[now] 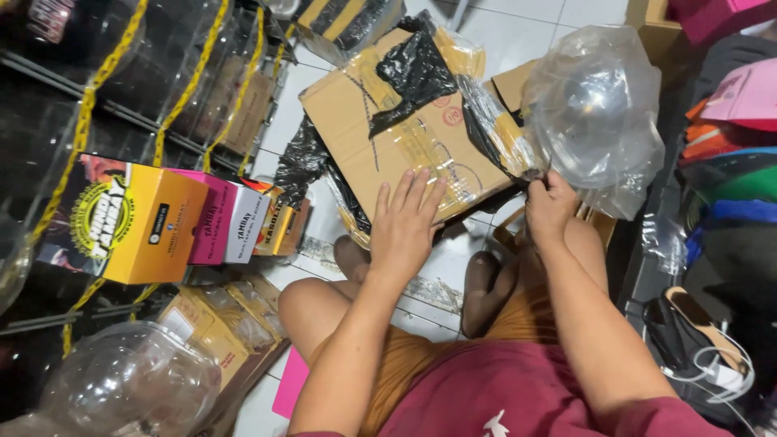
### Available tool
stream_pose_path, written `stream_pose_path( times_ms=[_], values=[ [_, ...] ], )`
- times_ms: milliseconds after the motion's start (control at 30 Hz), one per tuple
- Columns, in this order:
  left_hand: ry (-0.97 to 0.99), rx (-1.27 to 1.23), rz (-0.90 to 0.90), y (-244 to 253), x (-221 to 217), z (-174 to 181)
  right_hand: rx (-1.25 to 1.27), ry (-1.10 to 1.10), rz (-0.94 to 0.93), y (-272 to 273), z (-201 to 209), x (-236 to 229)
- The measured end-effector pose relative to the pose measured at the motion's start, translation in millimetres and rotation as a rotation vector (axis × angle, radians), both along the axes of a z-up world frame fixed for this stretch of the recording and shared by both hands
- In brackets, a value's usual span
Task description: A person uses a utility knife to open a package wrapped in black plastic and tape, then opens the cardboard box inside to access and sort baseball caps.
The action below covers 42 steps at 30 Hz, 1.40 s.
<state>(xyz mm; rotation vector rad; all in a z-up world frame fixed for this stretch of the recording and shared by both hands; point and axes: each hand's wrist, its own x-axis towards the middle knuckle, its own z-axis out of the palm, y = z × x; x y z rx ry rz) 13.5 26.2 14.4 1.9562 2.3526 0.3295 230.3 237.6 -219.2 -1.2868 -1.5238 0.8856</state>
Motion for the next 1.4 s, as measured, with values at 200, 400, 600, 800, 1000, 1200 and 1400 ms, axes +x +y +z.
stream_pose_path(
  times_ms=[200,400,600,800,1000,1200,1400],
  values=[
    [0.035,-0.006,0.013,-1.5,-3.0,1.5,0.214,-0.021,0.079,-59.9,143.5,-21.3],
    [0.046,0.000,0.032,0.6,7.0,-15.3,0.073,-0.602,0.169,-78.0,279.9,-66.4],
    [0.046,0.016,0.043,5.3,10.4,-17.4,0.037,-1.081,0.322,-27.5,230.8,-68.8],
    [0.012,0.014,0.058,2.6,13.3,-15.8,-0.234,-1.118,0.463,-9.0,251.0,-54.8],
    [0.003,0.057,0.011,-4.7,7.2,-17.9,-0.336,-0.942,0.613,25.7,224.9,-34.7],
    [-0.064,-0.009,-0.007,-3.9,-7.5,-3.5,-0.583,-0.491,0.675,41.1,201.8,-6.7],
    [-0.102,-0.030,-0.001,-9.9,-17.2,0.5,-0.427,-0.524,0.753,29.8,178.2,11.1]
  ],
)
